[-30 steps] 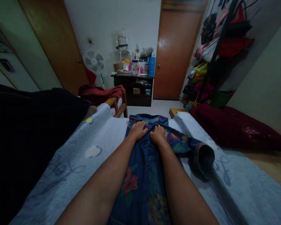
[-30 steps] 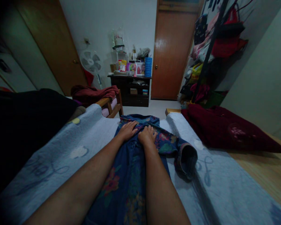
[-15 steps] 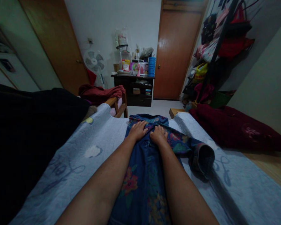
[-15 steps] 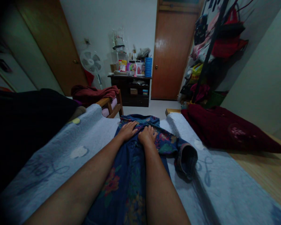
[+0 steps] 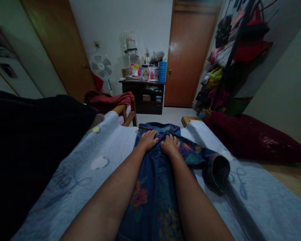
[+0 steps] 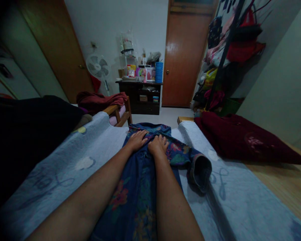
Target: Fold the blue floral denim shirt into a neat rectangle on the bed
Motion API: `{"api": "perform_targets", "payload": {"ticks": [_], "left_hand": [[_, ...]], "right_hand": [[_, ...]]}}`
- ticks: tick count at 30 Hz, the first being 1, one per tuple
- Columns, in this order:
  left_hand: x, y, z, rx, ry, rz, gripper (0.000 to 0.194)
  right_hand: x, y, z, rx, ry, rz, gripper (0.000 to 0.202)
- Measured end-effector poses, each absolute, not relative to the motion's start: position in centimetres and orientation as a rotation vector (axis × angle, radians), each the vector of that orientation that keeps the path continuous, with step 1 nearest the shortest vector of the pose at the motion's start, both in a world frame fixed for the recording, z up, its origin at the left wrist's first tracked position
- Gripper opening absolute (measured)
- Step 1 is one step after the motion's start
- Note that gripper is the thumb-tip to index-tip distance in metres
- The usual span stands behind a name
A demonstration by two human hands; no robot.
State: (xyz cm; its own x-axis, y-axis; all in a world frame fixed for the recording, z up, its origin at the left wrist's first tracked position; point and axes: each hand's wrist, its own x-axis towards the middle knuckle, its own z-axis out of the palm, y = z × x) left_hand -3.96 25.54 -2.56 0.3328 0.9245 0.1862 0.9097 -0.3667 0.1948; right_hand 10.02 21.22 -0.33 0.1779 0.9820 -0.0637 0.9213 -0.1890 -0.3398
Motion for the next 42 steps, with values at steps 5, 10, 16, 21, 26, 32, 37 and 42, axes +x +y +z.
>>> {"api": "perform_targets", "payload": {"ticks": [5,10,16,21,26,32,37,42], "left_hand": [[-3.93,25.48,-2.46,2.515,1.731,0.428,0.051],[-3.9,25.45,-2.36,2.504,1.735,0.415,0.052],[-3.89,25.27,-2.16,2.5,1.737,0.402,0.052],[-3.92,25.29,-2.13,2.489,1.74,0.399,0.052],[-3.95,25.38,-2.29,2.519,1.723,0.411,0.052],[-4.0,25.56,-2.5,2.515,1.731,0.41,0.052],[-3.98,25.6,-2.52,2.511,1.73,0.409,0.052],[-4.0,25.51,-2.52,2.515,1.727,0.417,0.052]], "right_hand": [[9.97,21.07,-0.31,-2.218,-1.832,0.374,0.06],[9.97,21.12,-0.31,-2.221,-1.832,0.372,0.06],[9.99,21.09,-0.24,-2.214,-1.837,0.38,0.06],[9.95,20.96,-0.09,-2.212,-1.834,0.376,0.059],[9.91,20.86,-0.07,-2.212,-1.84,0.381,0.059],[9.97,21.01,-0.26,-2.217,-1.841,0.372,0.06],[9.98,21.11,-0.22,-2.22,-1.839,0.394,0.059],[9.91,20.95,-0.01,-2.216,-1.833,0.394,0.059]]}}
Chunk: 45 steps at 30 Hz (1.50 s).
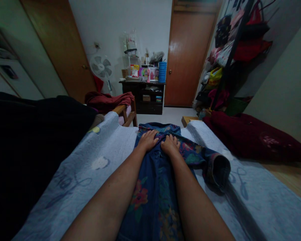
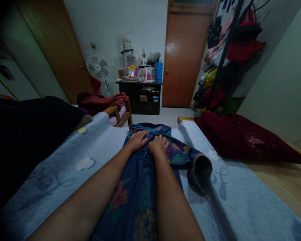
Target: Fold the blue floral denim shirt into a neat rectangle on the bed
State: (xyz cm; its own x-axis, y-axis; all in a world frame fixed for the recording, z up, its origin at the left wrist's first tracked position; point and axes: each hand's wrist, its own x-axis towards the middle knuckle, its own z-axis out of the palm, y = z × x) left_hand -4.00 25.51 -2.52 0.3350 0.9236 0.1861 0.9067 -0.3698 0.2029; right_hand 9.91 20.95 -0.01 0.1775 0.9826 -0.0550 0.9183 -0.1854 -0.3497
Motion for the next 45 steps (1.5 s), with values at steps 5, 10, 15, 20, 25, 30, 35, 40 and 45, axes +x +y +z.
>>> {"api": "perform_targets", "payload": {"ticks": [5,10,15,20,25,30,35,40,45], "left_hand": [[-4.04,25.63,-2.71,2.522,1.722,0.422,0.051],[-4.02,25.82,-2.85,2.523,1.732,0.412,0.053],[-3.97,25.88,-3.0,2.508,1.744,0.439,0.057],[-3.96,26.06,-3.24,2.48,1.754,0.43,0.058],[-3.95,26.07,-3.2,2.461,1.764,0.417,0.058],[-3.91,25.97,-2.92,2.471,1.772,0.382,0.058],[-3.92,25.97,-2.85,2.486,1.784,0.365,0.057],[-3.98,25.85,-2.82,2.5,1.769,0.402,0.057],[-4.02,25.87,-2.87,2.511,1.753,0.427,0.057]], "right_hand": [[9.91,20.91,0.08,-2.218,-1.832,0.382,0.059],[9.95,20.87,-0.01,-2.202,-1.84,0.372,0.059],[9.92,20.81,-0.01,-2.215,-1.836,0.373,0.06],[9.93,20.77,0.03,-2.219,-1.83,0.377,0.06],[9.9,20.65,0.12,-2.229,-1.793,0.366,0.059],[9.83,20.53,0.34,-2.267,-1.75,0.383,0.061],[9.86,20.57,0.42,-2.283,-1.738,0.392,0.063],[10.04,20.63,0.52,-2.28,-1.748,0.423,0.064],[10.14,20.57,0.63,-2.28,-1.762,0.427,0.064]]}}
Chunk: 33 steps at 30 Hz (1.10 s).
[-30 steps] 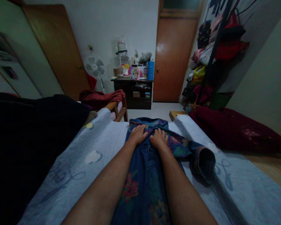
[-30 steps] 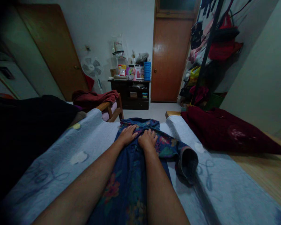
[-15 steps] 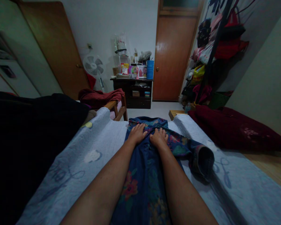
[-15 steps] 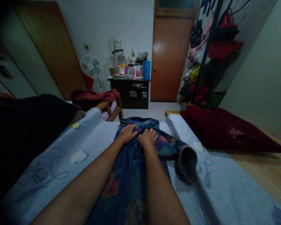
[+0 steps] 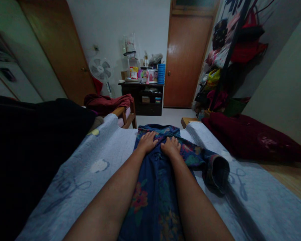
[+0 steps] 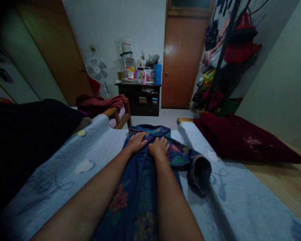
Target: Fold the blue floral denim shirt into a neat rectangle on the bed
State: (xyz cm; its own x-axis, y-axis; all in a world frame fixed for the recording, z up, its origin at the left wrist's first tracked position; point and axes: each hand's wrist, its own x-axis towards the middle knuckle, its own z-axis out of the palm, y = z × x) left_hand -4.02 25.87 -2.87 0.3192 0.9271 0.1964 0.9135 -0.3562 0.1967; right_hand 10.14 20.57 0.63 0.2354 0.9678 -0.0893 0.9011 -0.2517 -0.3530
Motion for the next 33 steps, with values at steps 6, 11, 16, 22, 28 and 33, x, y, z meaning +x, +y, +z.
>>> {"api": "perform_targets", "payload": {"ticks": [6,11,16,22,28,33], "left_hand": [[-4.03,25.93,-2.93,2.513,1.763,0.412,0.056],[-4.04,25.95,-2.97,2.501,1.767,0.393,0.057],[-4.04,25.9,-2.92,2.507,1.767,0.399,0.057],[-4.03,26.11,-3.04,2.513,1.77,0.397,0.056],[-4.04,25.98,-2.99,2.509,1.771,0.401,0.056],[-4.0,25.95,-2.97,2.5,1.769,0.41,0.057]], "right_hand": [[10.11,20.51,0.75,-2.285,-1.764,0.438,0.065],[10.08,20.64,0.55,-2.284,-1.762,0.424,0.066],[10.06,20.76,0.37,-2.292,-1.76,0.422,0.067],[10.06,20.74,0.43,-2.29,-1.758,0.428,0.067],[10.05,20.69,0.4,-2.284,-1.758,0.416,0.066],[10.06,20.73,0.35,-2.287,-1.76,0.419,0.066]]}}
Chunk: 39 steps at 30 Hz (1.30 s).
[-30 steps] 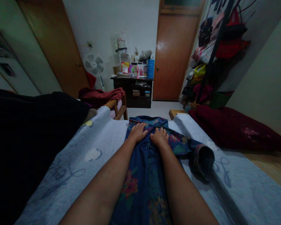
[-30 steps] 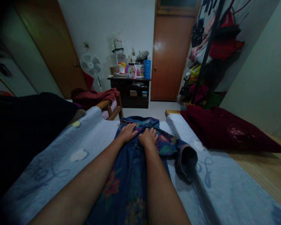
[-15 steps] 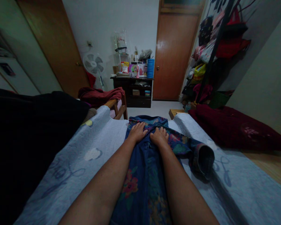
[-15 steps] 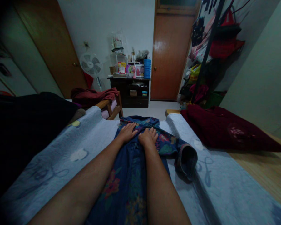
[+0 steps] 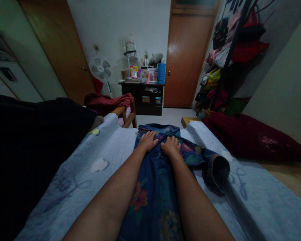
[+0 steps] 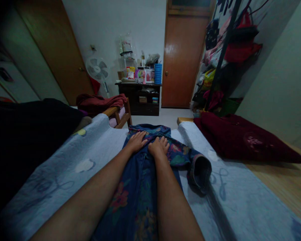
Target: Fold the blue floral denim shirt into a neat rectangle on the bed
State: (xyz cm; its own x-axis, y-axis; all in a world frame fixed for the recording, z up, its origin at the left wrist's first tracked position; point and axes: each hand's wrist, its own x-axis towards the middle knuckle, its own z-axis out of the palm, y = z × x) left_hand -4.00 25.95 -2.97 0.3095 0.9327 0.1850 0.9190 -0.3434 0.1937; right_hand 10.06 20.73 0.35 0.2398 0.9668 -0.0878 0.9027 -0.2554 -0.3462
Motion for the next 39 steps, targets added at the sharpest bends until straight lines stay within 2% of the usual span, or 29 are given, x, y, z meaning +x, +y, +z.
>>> {"api": "perform_targets", "payload": {"ticks": [39], "left_hand": [[-3.99,25.91,-2.81,2.501,1.768,0.408,0.055]], "right_hand": [[10.07,20.94,0.24,-2.281,-1.731,0.415,0.068]]}}
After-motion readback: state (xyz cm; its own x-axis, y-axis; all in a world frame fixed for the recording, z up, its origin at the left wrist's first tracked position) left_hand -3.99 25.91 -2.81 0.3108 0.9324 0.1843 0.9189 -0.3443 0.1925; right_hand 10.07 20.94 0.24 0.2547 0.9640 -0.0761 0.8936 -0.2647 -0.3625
